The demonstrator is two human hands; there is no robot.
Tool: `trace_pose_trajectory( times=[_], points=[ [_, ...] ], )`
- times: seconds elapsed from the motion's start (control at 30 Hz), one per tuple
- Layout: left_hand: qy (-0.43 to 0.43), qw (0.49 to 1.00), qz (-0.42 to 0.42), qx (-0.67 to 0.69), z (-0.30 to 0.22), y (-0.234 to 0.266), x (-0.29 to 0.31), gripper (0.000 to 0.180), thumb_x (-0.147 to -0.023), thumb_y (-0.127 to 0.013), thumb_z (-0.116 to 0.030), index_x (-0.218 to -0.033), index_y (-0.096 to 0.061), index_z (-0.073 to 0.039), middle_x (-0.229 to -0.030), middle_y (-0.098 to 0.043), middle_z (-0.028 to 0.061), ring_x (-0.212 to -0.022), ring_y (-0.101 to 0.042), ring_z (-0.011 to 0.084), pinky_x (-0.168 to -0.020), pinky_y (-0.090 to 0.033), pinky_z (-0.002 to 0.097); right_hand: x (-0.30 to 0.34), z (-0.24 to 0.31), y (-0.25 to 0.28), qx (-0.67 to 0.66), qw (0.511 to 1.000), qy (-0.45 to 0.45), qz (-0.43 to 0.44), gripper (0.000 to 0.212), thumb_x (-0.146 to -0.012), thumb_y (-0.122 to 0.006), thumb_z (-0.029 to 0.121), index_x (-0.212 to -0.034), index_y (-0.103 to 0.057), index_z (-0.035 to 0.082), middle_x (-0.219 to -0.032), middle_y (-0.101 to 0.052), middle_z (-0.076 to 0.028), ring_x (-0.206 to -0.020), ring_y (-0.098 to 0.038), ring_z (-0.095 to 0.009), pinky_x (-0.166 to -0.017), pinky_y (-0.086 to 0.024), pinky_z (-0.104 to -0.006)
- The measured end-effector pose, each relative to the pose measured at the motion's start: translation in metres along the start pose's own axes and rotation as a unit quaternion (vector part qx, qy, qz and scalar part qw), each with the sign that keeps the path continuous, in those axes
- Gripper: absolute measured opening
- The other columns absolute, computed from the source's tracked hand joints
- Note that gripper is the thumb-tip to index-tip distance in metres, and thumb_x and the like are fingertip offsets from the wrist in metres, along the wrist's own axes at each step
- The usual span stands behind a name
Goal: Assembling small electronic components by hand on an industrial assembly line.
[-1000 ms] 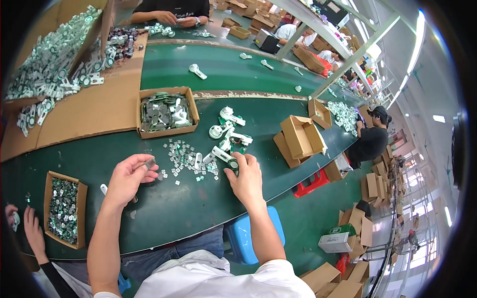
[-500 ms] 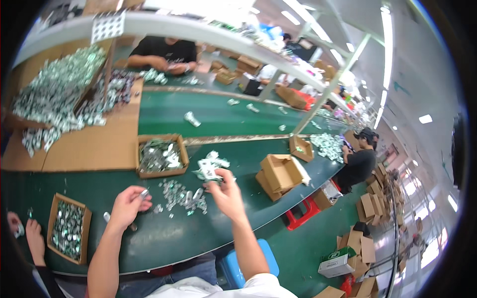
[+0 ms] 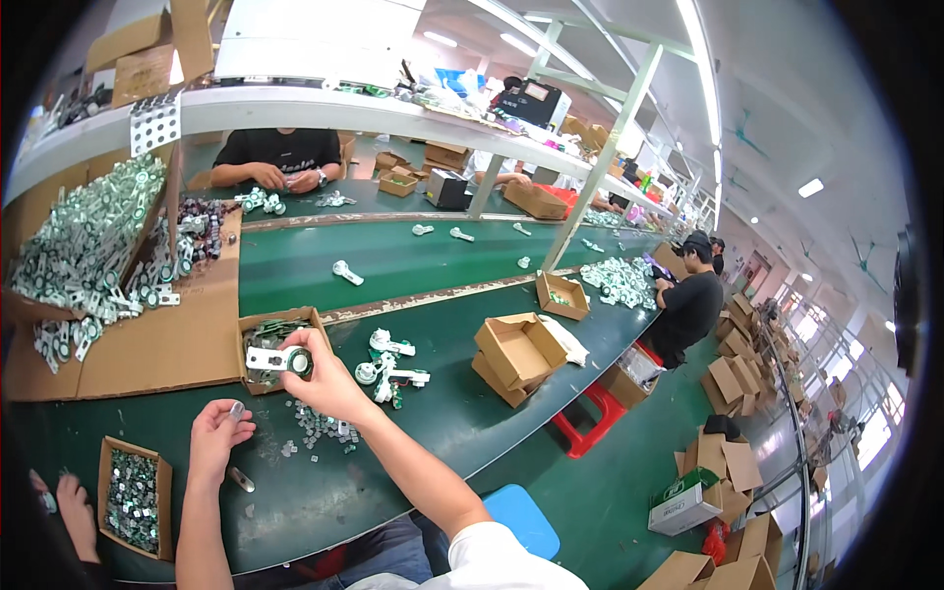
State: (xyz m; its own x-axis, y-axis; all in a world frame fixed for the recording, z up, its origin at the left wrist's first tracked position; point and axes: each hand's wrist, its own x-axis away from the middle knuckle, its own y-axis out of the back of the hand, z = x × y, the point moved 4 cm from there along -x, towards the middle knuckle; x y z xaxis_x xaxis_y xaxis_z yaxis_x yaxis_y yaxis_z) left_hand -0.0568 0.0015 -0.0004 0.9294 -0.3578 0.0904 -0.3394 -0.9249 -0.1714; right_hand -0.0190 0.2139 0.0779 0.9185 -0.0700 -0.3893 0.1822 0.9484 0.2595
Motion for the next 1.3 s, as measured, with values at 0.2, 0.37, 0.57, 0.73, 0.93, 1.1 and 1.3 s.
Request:
trace_pose_trajectory(
  times=[0.2, 0.37, 0.57, 0.73, 0.93, 1.1, 1.3],
  points=[
    [0.006, 1.000, -0.009, 0.001, -0.010, -0.001, 0.002, 0.016, -0.095, -0.055, -0.012, -0.106, -0.057, -0.001, -0.095, -0.066, 0.0096, -0.079, -0.065, 0.0136, -0.071, -0.055, 0.0246, 0.017, -0.026, -0.004, 0.003, 0.998, -0.008, 0.059, 0.042, -0.082, -0.066, 0.008, -0.122, -0.052, 0.007, -0.108, -0.056, -0.001, -0.080, -0.052, -0.005, -0.060, -0.043, -0.0200],
    [0.015, 1.000, -0.017, -0.009, -0.011, -0.008, 0.005, 0.016, -0.094, -0.057, -0.014, -0.107, -0.057, -0.005, -0.094, -0.066, 0.0063, -0.077, -0.065, 0.0107, -0.070, -0.054, 0.0225, 0.024, -0.017, -0.001, -0.014, 0.996, -0.059, 0.069, 0.043, -0.080, -0.072, 0.021, -0.119, -0.057, 0.008, -0.078, -0.061, 0.000, -0.056, -0.049, -0.006, -0.052, -0.042, -0.0246],
    [0.028, 0.998, -0.046, -0.015, -0.007, 0.003, 0.007, 0.017, -0.095, -0.056, -0.013, -0.109, -0.057, -0.004, -0.095, -0.066, 0.0069, -0.079, -0.065, 0.0108, -0.072, -0.054, 0.0230, 0.014, -0.043, -0.024, -0.277, 0.948, -0.116, 0.103, 0.031, -0.094, -0.058, 0.013, -0.120, -0.045, 0.002, -0.100, -0.062, -0.008, -0.090, -0.062, -0.015, -0.073, -0.054, -0.0300],
    [0.013, 1.000, 0.010, -0.004, -0.007, -0.012, -0.001, 0.021, -0.096, -0.052, -0.012, -0.114, -0.056, -0.002, -0.105, -0.066, 0.0124, -0.090, -0.066, 0.0166, -0.079, -0.055, 0.0281, 0.016, -0.042, 0.011, -0.124, 0.952, -0.277, -0.041, 0.038, -0.092, -0.064, 0.026, -0.122, -0.049, 0.007, -0.085, -0.064, -0.006, -0.071, -0.062, -0.012, -0.061, -0.050, -0.0264],
    [0.045, 0.999, 0.015, 0.023, -0.004, 0.000, 0.000, 0.021, -0.097, -0.051, -0.009, -0.115, -0.055, 0.000, -0.105, -0.065, 0.0128, -0.088, -0.066, 0.0168, -0.080, -0.055, 0.0283, 0.021, -0.034, -0.002, -0.298, 0.925, -0.235, 0.040, 0.038, -0.092, -0.061, 0.017, -0.123, -0.046, 0.004, -0.091, -0.062, -0.007, -0.080, -0.062, -0.017, -0.061, -0.049, -0.0265],
    [0.057, 0.997, 0.029, 0.047, 0.001, 0.003, 0.005, 0.024, -0.097, -0.049, -0.008, -0.118, -0.053, 0.002, -0.105, -0.065, 0.0129, -0.089, -0.066, 0.0172, -0.081, -0.055, 0.0293, 0.021, -0.039, -0.009, -0.328, 0.914, -0.230, 0.056, 0.039, -0.094, -0.060, 0.025, -0.121, -0.048, 0.000, -0.090, -0.061, -0.008, -0.074, -0.061, -0.015, -0.055, -0.049, -0.0257],
    [0.067, 0.995, 0.058, 0.036, 0.004, -0.006, 0.003, 0.025, -0.096, -0.046, -0.006, -0.118, -0.054, 0.000, -0.109, -0.064, 0.0132, -0.091, -0.065, 0.0166, -0.081, -0.054, 0.0279, 0.024, -0.034, -0.010, -0.307, 0.921, -0.216, 0.101, 0.048, -0.092, -0.060, 0.016, -0.131, -0.044, -0.006, -0.098, -0.059, -0.010, -0.076, -0.060, -0.015, -0.059, -0.051, -0.0273]
  ],
)
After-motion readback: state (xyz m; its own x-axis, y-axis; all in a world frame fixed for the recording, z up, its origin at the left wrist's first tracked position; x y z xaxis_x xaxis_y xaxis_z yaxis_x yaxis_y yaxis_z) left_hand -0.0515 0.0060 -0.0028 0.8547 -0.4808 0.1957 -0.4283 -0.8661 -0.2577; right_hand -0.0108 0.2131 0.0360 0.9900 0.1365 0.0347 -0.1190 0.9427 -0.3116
